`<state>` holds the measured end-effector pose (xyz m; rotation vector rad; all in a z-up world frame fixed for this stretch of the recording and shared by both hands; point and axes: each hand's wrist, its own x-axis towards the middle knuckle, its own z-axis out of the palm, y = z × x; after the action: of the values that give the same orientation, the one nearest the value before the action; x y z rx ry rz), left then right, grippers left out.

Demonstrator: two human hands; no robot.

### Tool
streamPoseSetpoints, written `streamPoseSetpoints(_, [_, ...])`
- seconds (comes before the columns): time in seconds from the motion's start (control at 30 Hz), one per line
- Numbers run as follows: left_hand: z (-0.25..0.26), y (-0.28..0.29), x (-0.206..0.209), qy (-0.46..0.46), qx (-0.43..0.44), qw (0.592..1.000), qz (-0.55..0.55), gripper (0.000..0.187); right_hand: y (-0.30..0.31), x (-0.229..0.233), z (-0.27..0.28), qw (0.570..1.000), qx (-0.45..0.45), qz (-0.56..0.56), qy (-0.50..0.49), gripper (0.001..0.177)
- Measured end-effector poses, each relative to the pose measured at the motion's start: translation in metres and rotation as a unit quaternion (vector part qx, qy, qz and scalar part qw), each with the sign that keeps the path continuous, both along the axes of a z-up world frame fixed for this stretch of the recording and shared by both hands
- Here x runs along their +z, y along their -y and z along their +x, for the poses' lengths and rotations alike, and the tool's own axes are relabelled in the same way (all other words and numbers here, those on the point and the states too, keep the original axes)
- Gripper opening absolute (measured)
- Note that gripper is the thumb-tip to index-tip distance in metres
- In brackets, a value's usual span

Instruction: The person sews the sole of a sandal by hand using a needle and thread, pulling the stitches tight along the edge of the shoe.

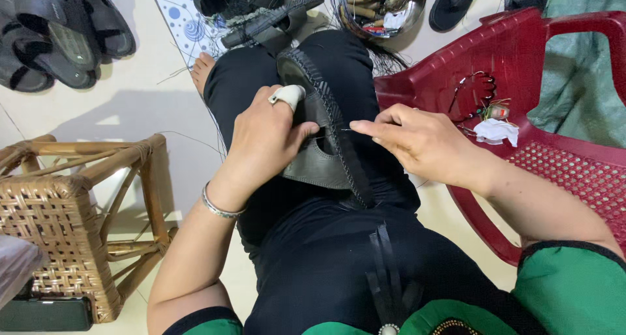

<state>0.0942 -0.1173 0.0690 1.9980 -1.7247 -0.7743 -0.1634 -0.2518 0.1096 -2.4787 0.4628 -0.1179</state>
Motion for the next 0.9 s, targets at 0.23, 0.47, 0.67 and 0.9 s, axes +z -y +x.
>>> streamPoseSetpoints(0.23, [-0.006, 0.0, 0.004, 0.036, -0.008, 0.999, -0.01, 0.049, 0.007, 0.01, 0.019, 0.997, 0.049, -0.054, -0.013, 0.028])
streamPoseSetpoints(0.47, [-0.008, 0.001, -0.012, 0.024, -0.017, 0.998, -0.057, 0.044, 0.007, 0.031, 0.034, 0.937, 0.138, -0.207, -0.246, 0.068])
streamPoseSetpoints(0.67, [-0.006, 0.001, -0.032, 0.014, 0.005, 0.985, -0.17, 0.042, 0.021, 0.028, 0.056, 0.964, 0.157, -0.149, -0.158, 0.024])
streamPoseSetpoints(0.9, [0.001, -0.005, -0.048, -0.015, 0.031, 0.978, -0.207, 0.041, 0.02, 0.015, 0.071, 0.979, 0.121, 0.007, -0.164, 0.017])
